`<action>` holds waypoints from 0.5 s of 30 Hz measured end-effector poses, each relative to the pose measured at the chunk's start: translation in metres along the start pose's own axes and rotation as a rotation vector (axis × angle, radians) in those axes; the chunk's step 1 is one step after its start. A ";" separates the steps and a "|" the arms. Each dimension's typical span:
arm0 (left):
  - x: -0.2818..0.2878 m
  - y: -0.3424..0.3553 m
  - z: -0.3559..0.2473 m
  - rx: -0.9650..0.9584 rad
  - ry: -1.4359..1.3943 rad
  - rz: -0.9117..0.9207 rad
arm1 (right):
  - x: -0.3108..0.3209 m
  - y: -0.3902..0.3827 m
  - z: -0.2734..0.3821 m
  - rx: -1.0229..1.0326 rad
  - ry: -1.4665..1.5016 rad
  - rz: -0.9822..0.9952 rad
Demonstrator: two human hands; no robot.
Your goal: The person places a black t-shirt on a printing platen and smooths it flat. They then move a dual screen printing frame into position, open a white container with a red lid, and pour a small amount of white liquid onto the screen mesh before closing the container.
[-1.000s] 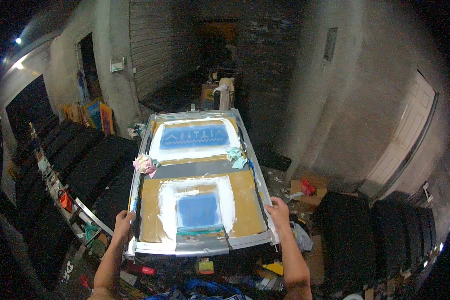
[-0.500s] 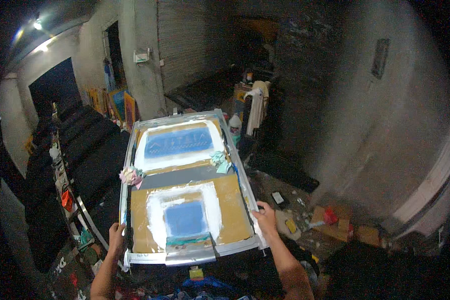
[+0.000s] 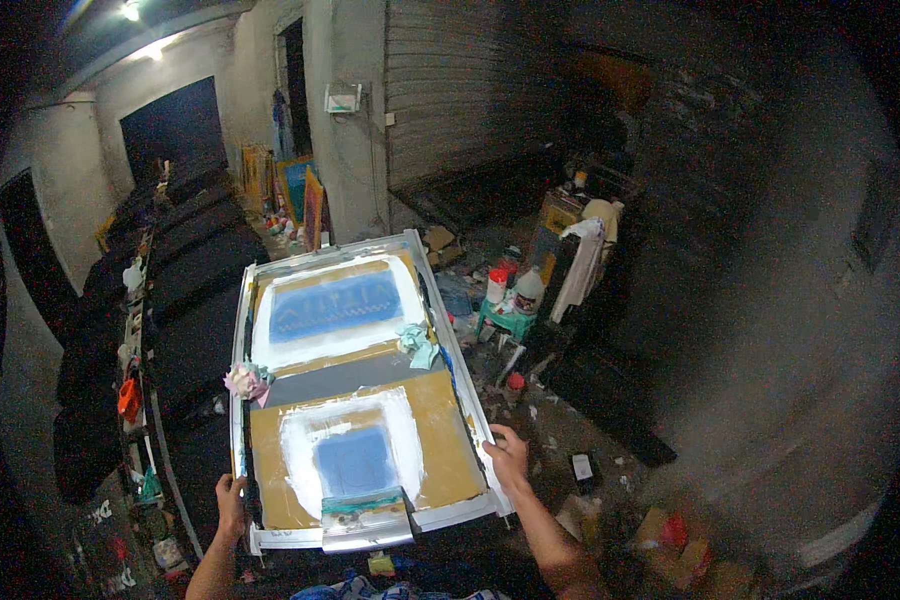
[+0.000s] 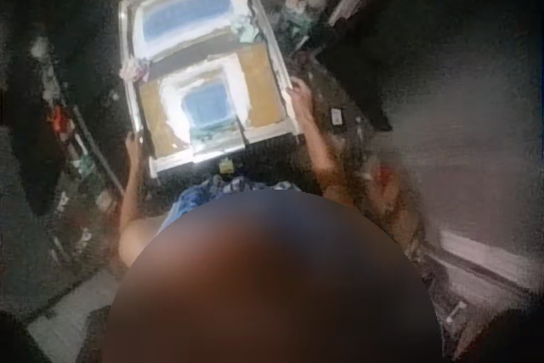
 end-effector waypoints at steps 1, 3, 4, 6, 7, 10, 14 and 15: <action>0.002 0.001 -0.001 0.042 0.021 0.010 | 0.001 0.000 0.001 -0.046 -0.005 -0.016; 0.011 0.001 -0.001 -0.003 0.001 0.034 | -0.003 -0.006 0.002 0.018 -0.013 -0.020; 0.018 0.001 0.001 -0.003 0.007 0.040 | -0.007 -0.010 -0.001 0.005 -0.017 -0.043; 0.030 -0.001 0.013 0.036 -0.097 0.036 | -0.016 -0.021 -0.006 0.042 -0.018 -0.029; 0.038 0.000 0.020 0.052 -0.116 0.044 | -0.022 -0.028 -0.008 0.047 -0.003 -0.026; 0.053 0.008 0.032 -0.016 -0.130 0.025 | -0.037 -0.041 -0.004 0.009 0.036 -0.023; 0.056 0.032 0.028 0.011 -0.164 0.065 | -0.056 -0.040 0.020 0.028 0.035 -0.023; 0.055 0.040 0.023 0.009 -0.169 0.061 | -0.061 -0.034 0.024 0.022 0.032 -0.041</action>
Point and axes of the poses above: each hand's wrist, its own y-axis towards the middle knuckle, its own x-axis out of the back of the hand, z = x × y, the point moved 2 cm from there along y, towards the middle knuckle, and after that the axes turned 7 degrees about y, right-handed, at the moved point
